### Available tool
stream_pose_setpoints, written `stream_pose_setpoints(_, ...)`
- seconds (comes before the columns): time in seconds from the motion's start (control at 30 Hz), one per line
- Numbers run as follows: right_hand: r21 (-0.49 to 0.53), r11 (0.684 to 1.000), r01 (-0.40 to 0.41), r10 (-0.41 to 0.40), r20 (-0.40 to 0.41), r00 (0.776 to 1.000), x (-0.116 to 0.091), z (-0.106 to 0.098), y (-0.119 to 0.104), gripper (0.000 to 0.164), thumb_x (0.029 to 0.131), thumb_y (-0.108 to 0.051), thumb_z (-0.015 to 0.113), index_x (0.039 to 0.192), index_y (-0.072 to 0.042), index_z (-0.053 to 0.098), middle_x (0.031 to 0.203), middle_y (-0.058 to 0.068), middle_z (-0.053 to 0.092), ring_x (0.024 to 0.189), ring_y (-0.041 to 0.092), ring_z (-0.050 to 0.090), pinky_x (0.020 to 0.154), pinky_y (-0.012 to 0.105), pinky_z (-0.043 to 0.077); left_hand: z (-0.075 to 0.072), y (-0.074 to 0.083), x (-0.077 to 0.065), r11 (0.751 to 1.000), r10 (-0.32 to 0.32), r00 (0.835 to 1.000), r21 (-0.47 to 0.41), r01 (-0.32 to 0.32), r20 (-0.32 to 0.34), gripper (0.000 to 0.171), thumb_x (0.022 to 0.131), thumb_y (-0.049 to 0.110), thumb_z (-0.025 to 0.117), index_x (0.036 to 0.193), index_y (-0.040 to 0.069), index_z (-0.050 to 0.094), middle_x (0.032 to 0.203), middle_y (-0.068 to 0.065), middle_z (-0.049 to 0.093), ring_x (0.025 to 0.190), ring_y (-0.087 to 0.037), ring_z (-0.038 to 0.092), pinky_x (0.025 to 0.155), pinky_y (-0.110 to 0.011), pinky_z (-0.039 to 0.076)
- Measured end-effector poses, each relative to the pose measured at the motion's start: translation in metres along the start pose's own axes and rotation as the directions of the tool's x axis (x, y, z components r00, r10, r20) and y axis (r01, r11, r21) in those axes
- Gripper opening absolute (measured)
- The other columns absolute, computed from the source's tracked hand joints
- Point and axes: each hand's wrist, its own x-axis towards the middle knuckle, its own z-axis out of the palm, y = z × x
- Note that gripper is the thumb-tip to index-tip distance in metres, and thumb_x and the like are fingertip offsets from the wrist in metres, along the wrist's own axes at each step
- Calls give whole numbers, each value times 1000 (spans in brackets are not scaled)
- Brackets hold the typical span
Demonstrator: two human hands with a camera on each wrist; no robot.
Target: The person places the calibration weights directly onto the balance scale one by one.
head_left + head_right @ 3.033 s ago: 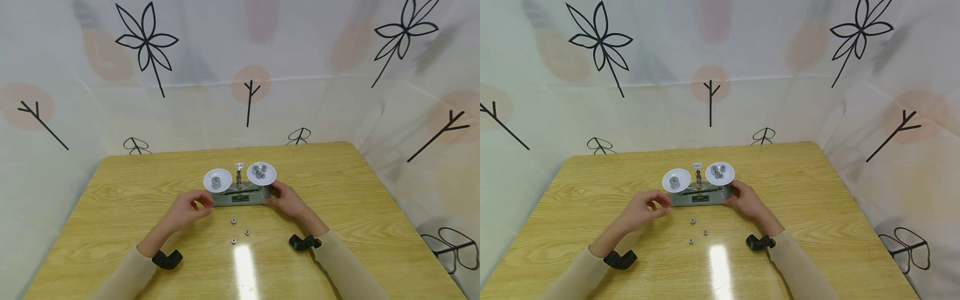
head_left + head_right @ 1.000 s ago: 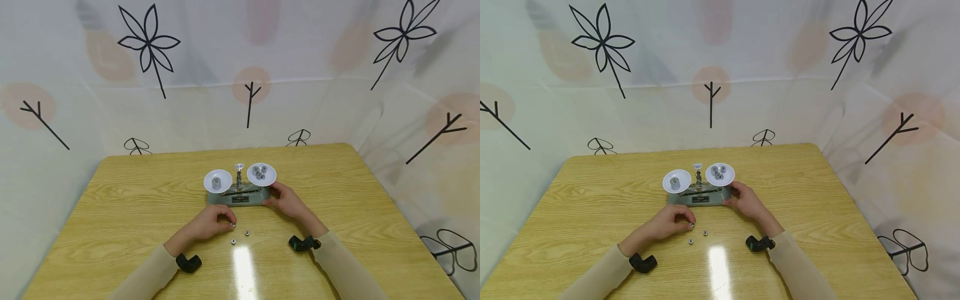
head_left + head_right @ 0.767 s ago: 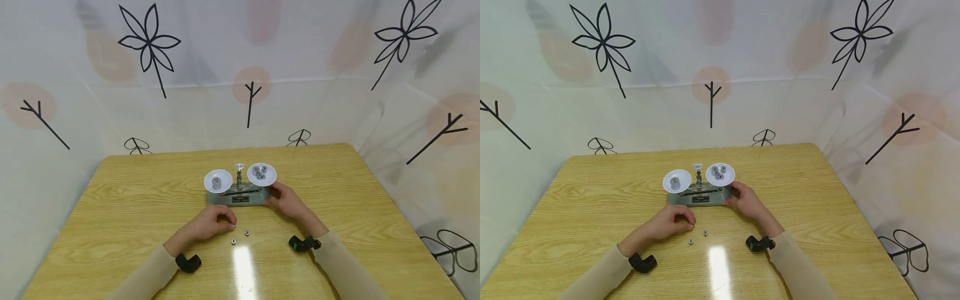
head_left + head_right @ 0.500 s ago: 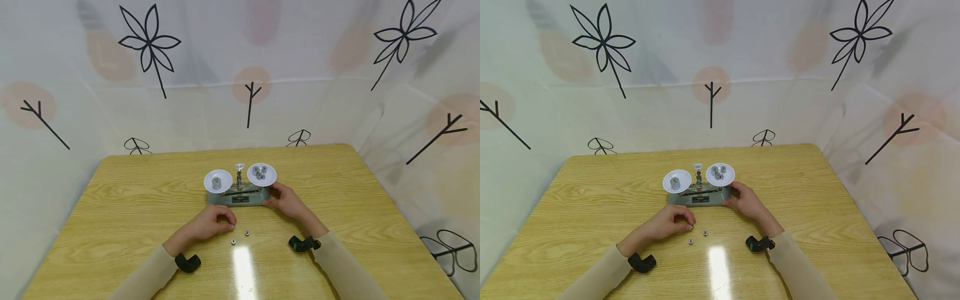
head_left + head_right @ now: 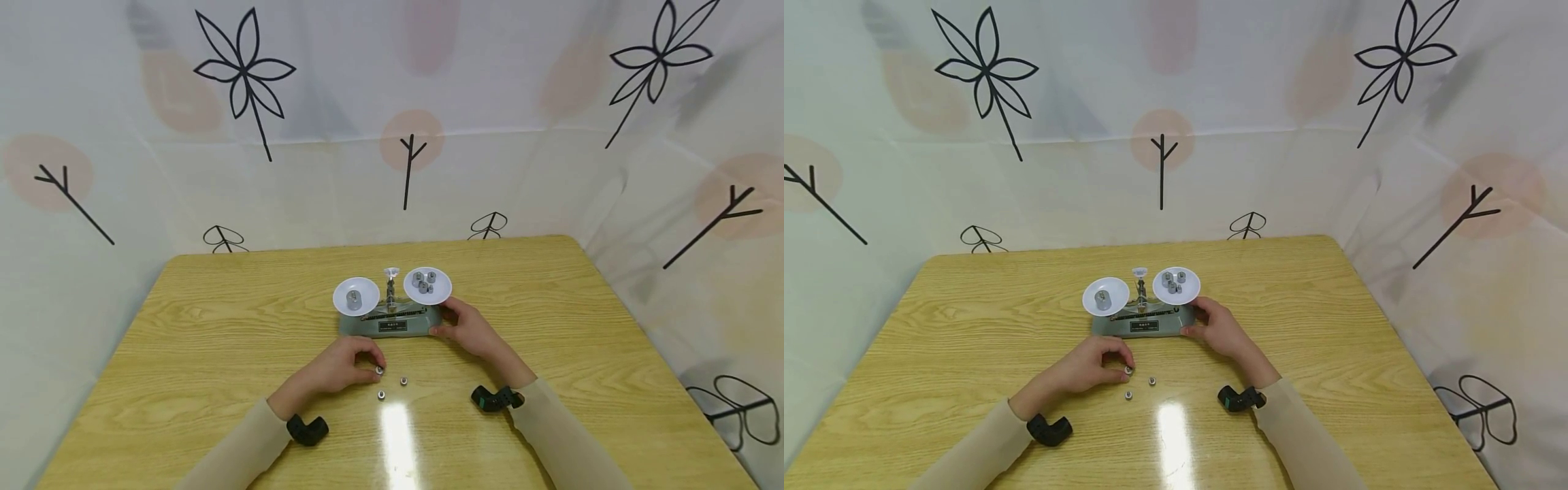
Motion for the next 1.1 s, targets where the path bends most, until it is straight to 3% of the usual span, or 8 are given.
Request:
stream_pose_setpoints(0.3,22,1000,12,-12,-2,1000,0,1,4,66,86,-2,77,144,3,46,148,22,45,135,39,44,108,50,39,-1,0,-1,999,-30,999,-11,30,-10,16,85,7,79,97,14,72,95,6,66,90,-12,61,81,-28,50)
stream_pose_setpoints(0.67,13,1000,11,-11,1,1000,0,1,1,66,86,-1,76,145,3,46,148,22,44,136,39,43,108,49,38,-4,2,-3,1000,-9,999,-25,7,-48,15,85,7,79,98,10,73,94,3,67,87,-13,63,72,-26,49)
stream_pose_setpoints(0.8,10,1000,12,-12,1,1000,-4,1,-13,65,86,3,74,144,7,45,148,26,43,136,42,42,108,51,38,-7,4,-4,1000,-12,999,-10,12,-52,15,85,7,79,98,12,73,94,6,67,86,-11,63,72,-26,50)
stream_pose_setpoints(1.1,9,1000,7,-7,0,1000,1,1,3,67,87,-2,76,146,2,45,150,22,43,137,39,41,108,49,38,-13,9,-6,1000,-10,998,28,12,-67,14,86,10,79,99,11,74,95,10,67,90,-10,62,74,-27,48)
